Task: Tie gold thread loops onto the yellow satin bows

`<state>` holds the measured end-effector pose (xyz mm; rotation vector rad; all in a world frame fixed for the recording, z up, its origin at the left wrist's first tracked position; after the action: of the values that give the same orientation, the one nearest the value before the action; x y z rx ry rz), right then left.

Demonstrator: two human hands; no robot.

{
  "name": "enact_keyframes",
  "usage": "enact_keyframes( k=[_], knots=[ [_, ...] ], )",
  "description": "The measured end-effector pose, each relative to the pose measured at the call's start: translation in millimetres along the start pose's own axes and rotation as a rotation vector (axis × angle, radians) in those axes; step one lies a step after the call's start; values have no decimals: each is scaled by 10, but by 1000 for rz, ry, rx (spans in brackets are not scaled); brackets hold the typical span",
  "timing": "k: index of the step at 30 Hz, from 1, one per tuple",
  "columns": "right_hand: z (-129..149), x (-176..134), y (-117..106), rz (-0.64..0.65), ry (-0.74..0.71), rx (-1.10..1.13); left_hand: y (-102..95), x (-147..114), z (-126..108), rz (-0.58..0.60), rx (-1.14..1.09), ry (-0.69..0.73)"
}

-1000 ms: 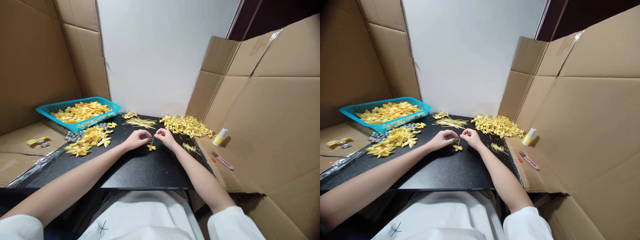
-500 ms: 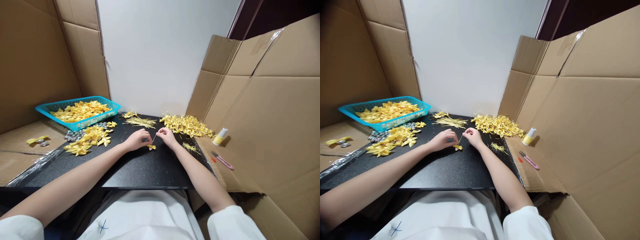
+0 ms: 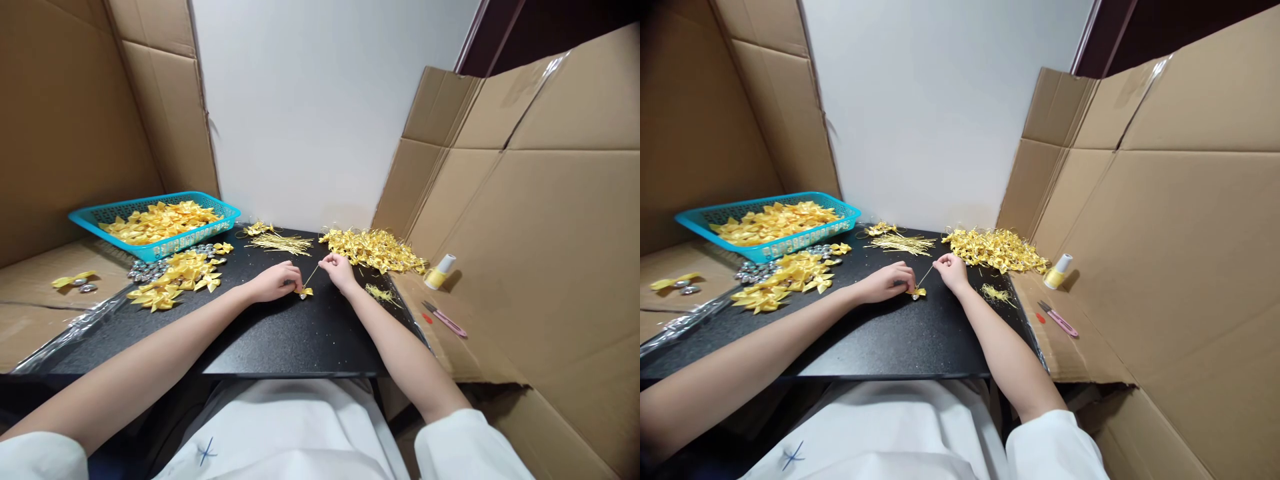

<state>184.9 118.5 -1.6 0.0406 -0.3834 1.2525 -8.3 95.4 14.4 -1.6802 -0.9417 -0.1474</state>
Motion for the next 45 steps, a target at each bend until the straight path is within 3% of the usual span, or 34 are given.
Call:
enact_keyframes(
  k=[4, 10, 15, 24, 34, 45],
  knots=[
    [12, -6, 10, 19, -12, 26, -21, 11, 10, -58, 13, -43],
    [81, -52, 34, 88, -81, 81, -34, 12, 38, -205, 8, -264],
    [139, -93, 56, 151, -127, 114, 7, 92, -16, -149, -72, -373],
    [139, -60, 39, 133, -129, 127, -25, 361, -21, -25, -110, -337],
    [99, -19, 6, 80, -92, 95, 42, 208, 95, -57, -278, -458],
    [51, 21, -29, 28, -92, 89, 110, 111, 164, -67, -366, -478]
  ],
)
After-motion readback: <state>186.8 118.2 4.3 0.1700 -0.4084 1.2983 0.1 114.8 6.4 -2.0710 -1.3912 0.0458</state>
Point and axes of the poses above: each hand's wrist, its own x-axis towards the middle knuckle, its own y-axis out of the palm, z = x × y, the point moved 2 cm from there along x, towards the middle knuckle, and after that the axes turned 13 degrees about -z, right-handed, at the moved point
